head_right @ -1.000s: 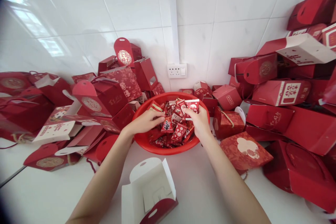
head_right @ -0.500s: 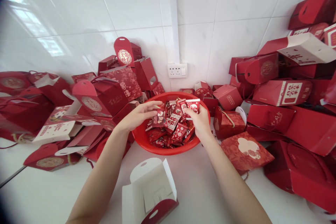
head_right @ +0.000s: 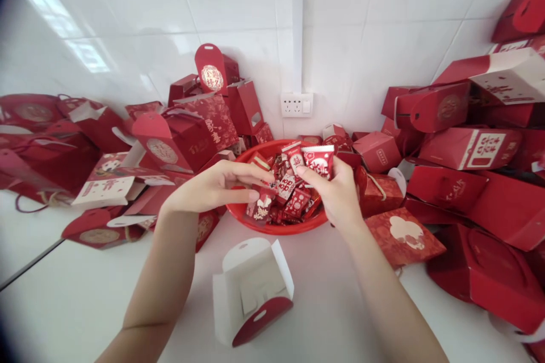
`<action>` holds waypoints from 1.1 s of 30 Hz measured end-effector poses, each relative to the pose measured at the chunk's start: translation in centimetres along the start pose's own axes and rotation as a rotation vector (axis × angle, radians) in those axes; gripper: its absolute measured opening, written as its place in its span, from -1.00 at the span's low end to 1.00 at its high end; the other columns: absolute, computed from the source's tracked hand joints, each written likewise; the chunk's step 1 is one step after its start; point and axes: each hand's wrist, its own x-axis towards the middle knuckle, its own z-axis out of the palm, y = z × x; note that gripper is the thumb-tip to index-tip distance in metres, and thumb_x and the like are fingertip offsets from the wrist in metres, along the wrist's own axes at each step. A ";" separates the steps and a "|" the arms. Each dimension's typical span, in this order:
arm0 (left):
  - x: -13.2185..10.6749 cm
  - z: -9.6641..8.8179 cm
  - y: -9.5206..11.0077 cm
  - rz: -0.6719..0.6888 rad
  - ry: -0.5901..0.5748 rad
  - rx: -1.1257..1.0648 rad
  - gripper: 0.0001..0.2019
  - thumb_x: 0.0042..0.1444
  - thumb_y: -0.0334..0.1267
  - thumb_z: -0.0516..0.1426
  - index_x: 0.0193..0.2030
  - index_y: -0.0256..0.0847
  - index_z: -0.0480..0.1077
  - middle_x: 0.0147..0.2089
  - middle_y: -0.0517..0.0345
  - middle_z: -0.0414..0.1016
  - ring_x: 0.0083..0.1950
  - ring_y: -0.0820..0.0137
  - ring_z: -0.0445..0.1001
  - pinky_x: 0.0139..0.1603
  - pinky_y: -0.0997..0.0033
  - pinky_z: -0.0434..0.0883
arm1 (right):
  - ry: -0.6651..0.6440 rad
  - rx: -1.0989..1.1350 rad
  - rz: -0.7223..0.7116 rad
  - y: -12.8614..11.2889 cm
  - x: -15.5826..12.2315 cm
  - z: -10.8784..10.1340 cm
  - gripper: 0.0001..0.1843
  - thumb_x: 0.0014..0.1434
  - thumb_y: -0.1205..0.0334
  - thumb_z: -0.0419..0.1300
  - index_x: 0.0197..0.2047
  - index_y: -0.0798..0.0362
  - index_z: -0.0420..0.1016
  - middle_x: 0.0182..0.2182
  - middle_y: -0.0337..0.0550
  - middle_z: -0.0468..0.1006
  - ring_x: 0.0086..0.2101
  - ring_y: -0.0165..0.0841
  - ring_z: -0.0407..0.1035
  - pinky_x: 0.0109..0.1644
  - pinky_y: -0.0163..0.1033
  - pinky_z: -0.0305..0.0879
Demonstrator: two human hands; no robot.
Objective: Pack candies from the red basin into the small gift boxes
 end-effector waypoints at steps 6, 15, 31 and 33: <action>-1.8 1.3 2.5 0.009 -0.362 0.332 -0.70 0.12 -0.43 0.25 0.00 -0.17 0.58 -0.06 0.07 0.64 -0.12 0.35 0.60 -0.08 0.43 0.47 | -0.161 -0.062 0.000 -3.0 -2.4 0.5 -0.77 -0.02 0.18 0.50 -0.26 -0.01 0.64 -0.31 -0.20 0.71 -0.32 -0.19 0.62 -0.15 -0.01 0.59; -2.0 2.2 1.9 -0.153 -0.372 0.641 -0.84 -0.04 -0.58 0.20 -0.41 -0.23 0.46 -0.46 0.27 0.49 -0.44 0.45 0.39 -0.38 0.46 0.25 | -0.570 -0.469 -0.054 -6.1 -4.9 0.8 -0.80 0.12 0.23 0.39 -0.14 -0.10 0.66 -0.22 -0.25 0.70 -0.20 -0.23 0.59 -0.11 -0.18 0.53; -0.3 3.1 0.0 -0.072 -0.201 0.604 -0.87 0.02 -0.50 0.13 -0.37 -0.24 0.47 -0.42 0.19 0.50 -0.37 0.39 0.41 -0.28 0.44 0.31 | -0.698 -0.717 -0.137 -5.8 -5.4 1.4 -0.77 0.20 0.23 0.28 -0.04 -0.07 0.56 -0.15 -0.21 0.64 -0.18 -0.26 0.53 -0.07 -0.20 0.44; -0.3 3.1 0.2 -0.085 -0.204 0.627 -0.87 -0.01 -0.52 0.11 -0.42 -0.25 0.43 -0.48 0.23 0.44 -0.43 0.43 0.36 -0.35 0.46 0.27 | -0.707 -0.648 -0.081 -6.2 -5.6 1.4 -0.73 0.19 0.22 0.28 -0.02 -0.08 0.51 -0.22 -0.25 0.62 -0.27 -0.31 0.51 -0.19 -0.26 0.42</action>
